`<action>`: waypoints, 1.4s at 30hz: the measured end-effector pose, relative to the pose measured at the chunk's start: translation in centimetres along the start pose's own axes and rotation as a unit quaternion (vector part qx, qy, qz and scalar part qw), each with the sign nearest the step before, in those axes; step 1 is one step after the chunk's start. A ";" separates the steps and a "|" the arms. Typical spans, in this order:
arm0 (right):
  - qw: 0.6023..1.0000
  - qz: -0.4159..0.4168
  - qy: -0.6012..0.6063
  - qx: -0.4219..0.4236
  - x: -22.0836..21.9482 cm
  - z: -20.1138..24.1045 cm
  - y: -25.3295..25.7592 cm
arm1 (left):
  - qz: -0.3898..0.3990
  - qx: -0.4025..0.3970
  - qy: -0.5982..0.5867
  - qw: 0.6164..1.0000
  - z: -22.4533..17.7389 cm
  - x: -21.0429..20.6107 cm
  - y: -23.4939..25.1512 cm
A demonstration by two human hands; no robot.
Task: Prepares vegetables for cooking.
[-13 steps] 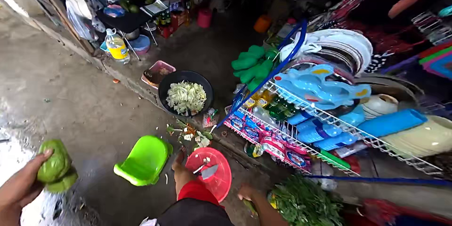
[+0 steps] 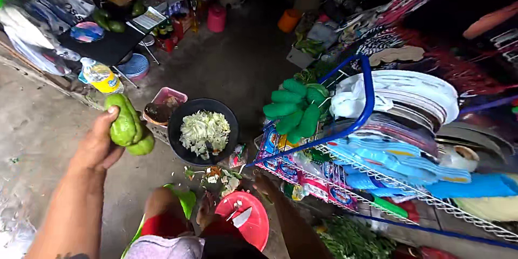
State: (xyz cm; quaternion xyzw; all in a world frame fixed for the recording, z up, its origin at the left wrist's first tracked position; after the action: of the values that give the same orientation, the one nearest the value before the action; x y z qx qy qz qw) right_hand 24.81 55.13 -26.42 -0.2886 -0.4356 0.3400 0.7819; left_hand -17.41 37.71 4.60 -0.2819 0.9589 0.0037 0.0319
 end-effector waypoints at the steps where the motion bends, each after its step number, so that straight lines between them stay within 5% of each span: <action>1: 0.999 -0.020 0.046 0.010 0.5 1.7 1.2 | 0.025 0.020 -0.035 0.999 2.4 0.6 2.6; 9: 0.885 -0.136 0.443 0.047 -3.6 10.8 7.6 | -0.025 0.294 -0.084 0.952 17.3 -3.3 12.1; 12: 0.882 -0.158 0.442 0.038 -7.7 13.4 10.9 | -0.023 0.386 -0.089 0.918 25.1 -2.8 14.6; 17: 0.958 -0.161 0.230 0.057 -14.5 17.6 20.8 | -0.014 0.475 0.065 0.878 35.6 0.2 20.9; 23: 0.991 0.014 -0.081 0.104 -24.4 19.2 35.2 | 0.008 0.467 0.085 0.880 48.9 3.8 25.8; 31: 0.984 0.016 -0.097 0.146 -30.5 17.0 43.6 | 0.046 0.484 -0.019 0.874 62.5 0.7 26.9; 39: 0.972 0.042 -0.112 0.202 -29.2 15.8 37.8 | 0.114 0.368 0.069 0.920 68.9 -0.1 25.2; 42: 0.967 -0.019 0.021 0.253 -26.6 13.1 32.6 | 0.095 0.360 0.049 0.927 69.1 -0.4 22.6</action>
State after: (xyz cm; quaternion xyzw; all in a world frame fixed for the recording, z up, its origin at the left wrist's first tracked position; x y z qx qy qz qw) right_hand -6.19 55.98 -57.72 -0.0801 -0.3247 0.4181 0.8446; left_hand -25.22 58.62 -64.54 -0.1588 0.9183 -0.3530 0.0837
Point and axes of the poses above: each hand's wrist, its own y-axis towards the middle knuckle, its own x-axis out of the back of the hand, z = x × y, the point moved 3 cm from there along y, towards the middle knuckle, and after that the axes turned 7 degrees about y, right-handed, at the moved point
